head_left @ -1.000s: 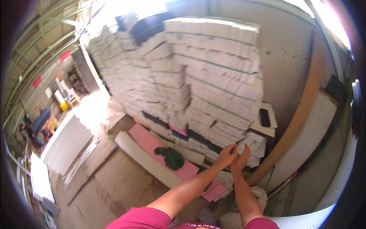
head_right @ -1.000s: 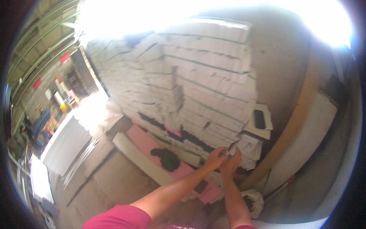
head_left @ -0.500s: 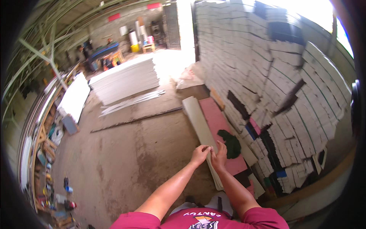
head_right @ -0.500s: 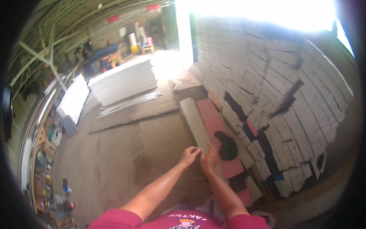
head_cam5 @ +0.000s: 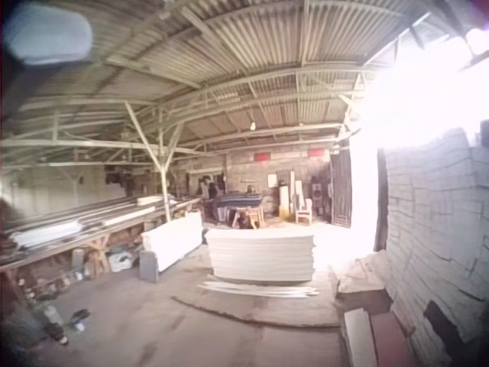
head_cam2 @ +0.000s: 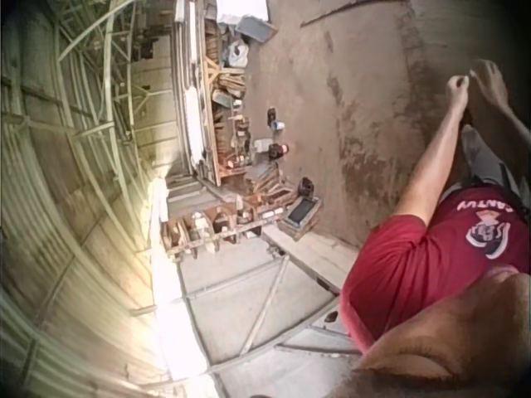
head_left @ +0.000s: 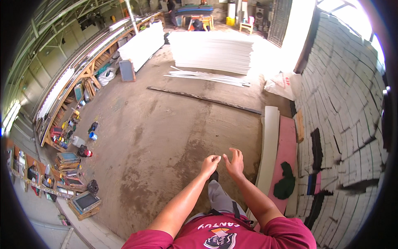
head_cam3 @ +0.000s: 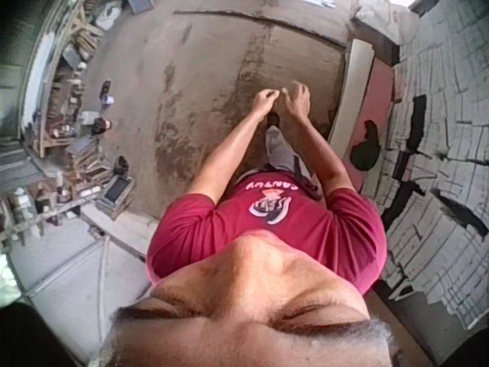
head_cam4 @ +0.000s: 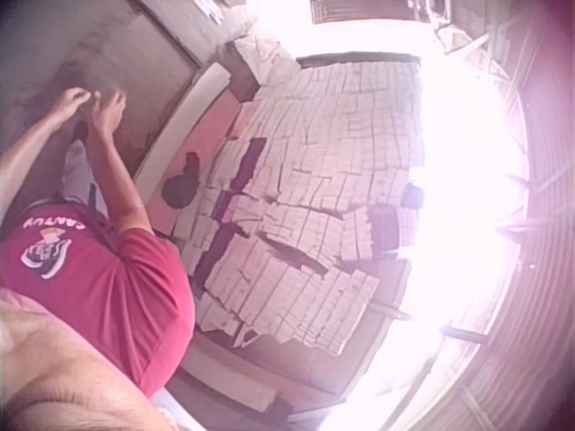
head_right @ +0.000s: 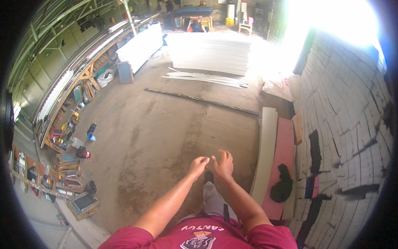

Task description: The person uses a utility knife and a straightedge to cut a large white board into smaller pieces. They then stack the cut pieces and move other materials around the workshop.

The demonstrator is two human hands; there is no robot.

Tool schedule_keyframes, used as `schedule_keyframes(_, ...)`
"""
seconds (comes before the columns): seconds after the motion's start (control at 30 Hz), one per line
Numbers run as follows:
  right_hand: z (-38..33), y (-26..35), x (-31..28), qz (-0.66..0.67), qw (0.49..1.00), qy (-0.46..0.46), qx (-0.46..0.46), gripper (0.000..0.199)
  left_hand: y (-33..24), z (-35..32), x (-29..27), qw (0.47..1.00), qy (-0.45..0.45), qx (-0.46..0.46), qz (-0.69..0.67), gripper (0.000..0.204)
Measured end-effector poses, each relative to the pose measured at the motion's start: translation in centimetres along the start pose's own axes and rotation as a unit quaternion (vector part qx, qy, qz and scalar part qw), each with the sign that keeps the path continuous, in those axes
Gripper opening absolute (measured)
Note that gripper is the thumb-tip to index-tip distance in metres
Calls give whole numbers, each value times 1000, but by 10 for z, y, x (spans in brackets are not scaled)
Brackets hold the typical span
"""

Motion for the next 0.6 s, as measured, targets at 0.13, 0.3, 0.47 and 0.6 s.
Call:
schedule_keyframes(0.13,60,-5,51,3,993,117,-5,47,5,63,-39,999,-17,-40,5,35)
schedule_keyframes(0.3,136,25,78,-17,972,233,21,45,1,113,-92,992,-30,-106,61,37)
schedule_keyframes(0.47,211,43,122,-33,965,258,-28,44,2,169,-132,990,-74,-116,-29,37)
schedule_keyframes(0.6,278,63,155,-28,960,267,-74,45,-35,219,-155,983,-88,-151,-63,37)
Point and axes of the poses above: each hand's wrist, its own z-axis towards the middle knuckle, its own x-axis out of the palm, y = z × x, the point moved 2 cm from there along z, towards the middle knuckle, and after that the axes turned 3 degrees about x, right-handed, at the moved point
